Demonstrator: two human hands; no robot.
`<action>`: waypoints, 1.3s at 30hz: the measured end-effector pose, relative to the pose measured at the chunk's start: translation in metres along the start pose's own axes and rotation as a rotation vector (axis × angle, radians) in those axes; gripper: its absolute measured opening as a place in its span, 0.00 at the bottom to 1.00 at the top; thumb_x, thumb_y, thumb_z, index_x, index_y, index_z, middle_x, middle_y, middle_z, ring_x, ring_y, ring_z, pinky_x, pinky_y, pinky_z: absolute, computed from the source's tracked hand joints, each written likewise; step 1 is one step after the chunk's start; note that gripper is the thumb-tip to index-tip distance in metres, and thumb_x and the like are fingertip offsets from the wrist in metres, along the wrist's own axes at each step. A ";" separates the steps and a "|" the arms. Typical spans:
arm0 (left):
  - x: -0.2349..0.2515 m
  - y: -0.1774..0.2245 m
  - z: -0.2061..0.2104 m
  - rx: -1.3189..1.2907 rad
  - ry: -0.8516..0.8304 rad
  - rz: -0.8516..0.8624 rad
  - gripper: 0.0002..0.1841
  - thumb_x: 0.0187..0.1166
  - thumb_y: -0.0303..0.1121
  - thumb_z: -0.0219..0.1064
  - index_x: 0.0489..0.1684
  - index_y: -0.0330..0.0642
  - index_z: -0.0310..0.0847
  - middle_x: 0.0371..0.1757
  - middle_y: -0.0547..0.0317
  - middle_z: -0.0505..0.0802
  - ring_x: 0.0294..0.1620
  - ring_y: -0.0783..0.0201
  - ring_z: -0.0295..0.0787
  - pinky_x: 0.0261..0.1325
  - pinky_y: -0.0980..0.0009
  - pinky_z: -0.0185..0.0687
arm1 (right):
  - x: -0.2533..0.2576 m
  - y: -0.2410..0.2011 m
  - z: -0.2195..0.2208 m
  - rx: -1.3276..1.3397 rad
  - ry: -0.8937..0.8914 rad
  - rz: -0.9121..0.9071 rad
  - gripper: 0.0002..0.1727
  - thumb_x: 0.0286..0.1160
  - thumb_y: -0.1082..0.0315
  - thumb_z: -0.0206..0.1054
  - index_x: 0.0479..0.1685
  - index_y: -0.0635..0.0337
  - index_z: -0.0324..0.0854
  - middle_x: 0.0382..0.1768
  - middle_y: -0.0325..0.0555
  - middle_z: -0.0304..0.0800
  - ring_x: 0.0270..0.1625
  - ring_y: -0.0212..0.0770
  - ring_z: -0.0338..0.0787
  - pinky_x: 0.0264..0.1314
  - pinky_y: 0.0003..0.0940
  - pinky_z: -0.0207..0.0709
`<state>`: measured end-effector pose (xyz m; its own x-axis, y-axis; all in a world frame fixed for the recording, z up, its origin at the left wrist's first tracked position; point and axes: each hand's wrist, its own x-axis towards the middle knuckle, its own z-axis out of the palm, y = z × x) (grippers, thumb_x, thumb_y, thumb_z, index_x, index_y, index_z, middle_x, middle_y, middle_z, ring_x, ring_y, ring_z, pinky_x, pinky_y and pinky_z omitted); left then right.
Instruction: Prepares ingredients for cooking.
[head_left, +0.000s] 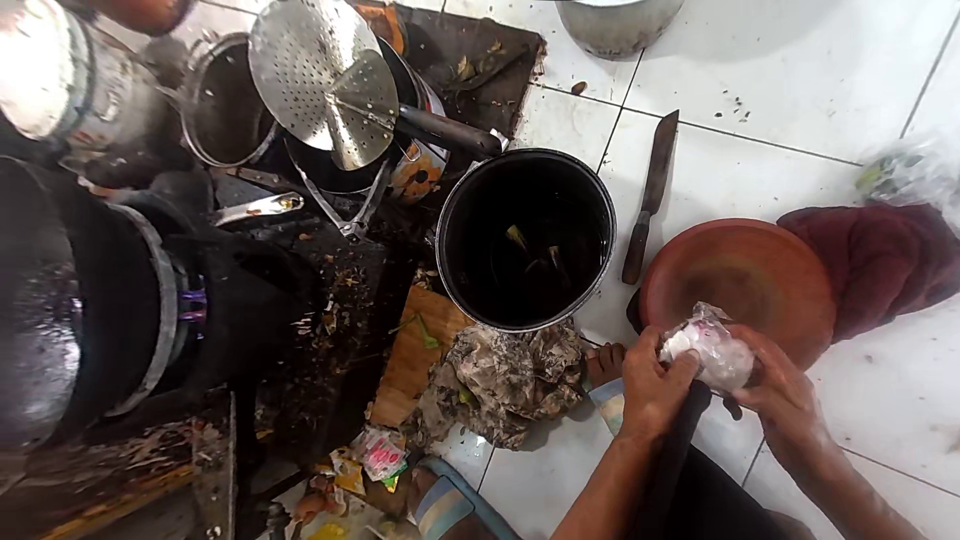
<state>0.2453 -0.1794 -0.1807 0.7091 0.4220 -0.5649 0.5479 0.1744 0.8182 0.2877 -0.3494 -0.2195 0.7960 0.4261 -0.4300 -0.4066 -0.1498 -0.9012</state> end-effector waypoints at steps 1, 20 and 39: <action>-0.001 0.002 0.000 -0.019 -0.011 -0.006 0.08 0.73 0.26 0.70 0.46 0.35 0.84 0.33 0.57 0.89 0.32 0.72 0.85 0.38 0.73 0.83 | -0.004 0.002 0.001 -0.109 0.004 -0.062 0.43 0.55 0.51 0.73 0.82 0.45 0.73 0.63 0.37 0.85 0.46 0.28 0.90 0.38 0.26 0.87; -0.005 0.016 -0.006 -0.012 -0.502 0.102 0.17 0.85 0.32 0.56 0.65 0.31 0.79 0.59 0.44 0.87 0.50 0.60 0.89 0.54 0.61 0.89 | 0.007 0.013 0.010 0.006 0.219 -0.154 0.13 0.64 0.73 0.59 0.42 0.49 0.85 0.31 0.24 0.89 0.28 0.20 0.86 0.26 0.21 0.83; -0.032 -0.043 -0.046 0.065 -0.034 0.030 0.13 0.79 0.24 0.55 0.51 0.29 0.84 0.48 0.50 0.91 0.45 0.69 0.88 0.51 0.71 0.84 | 0.025 0.015 -0.029 -0.165 0.325 -0.296 0.16 0.57 0.80 0.61 0.44 0.54 0.84 0.30 0.20 0.86 0.28 0.14 0.83 0.31 0.13 0.79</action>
<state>0.1785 -0.1593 -0.1928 0.7394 0.3955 -0.5448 0.5535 0.1035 0.8264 0.3146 -0.3670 -0.2453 0.9768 0.1744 -0.1241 -0.0853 -0.2149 -0.9729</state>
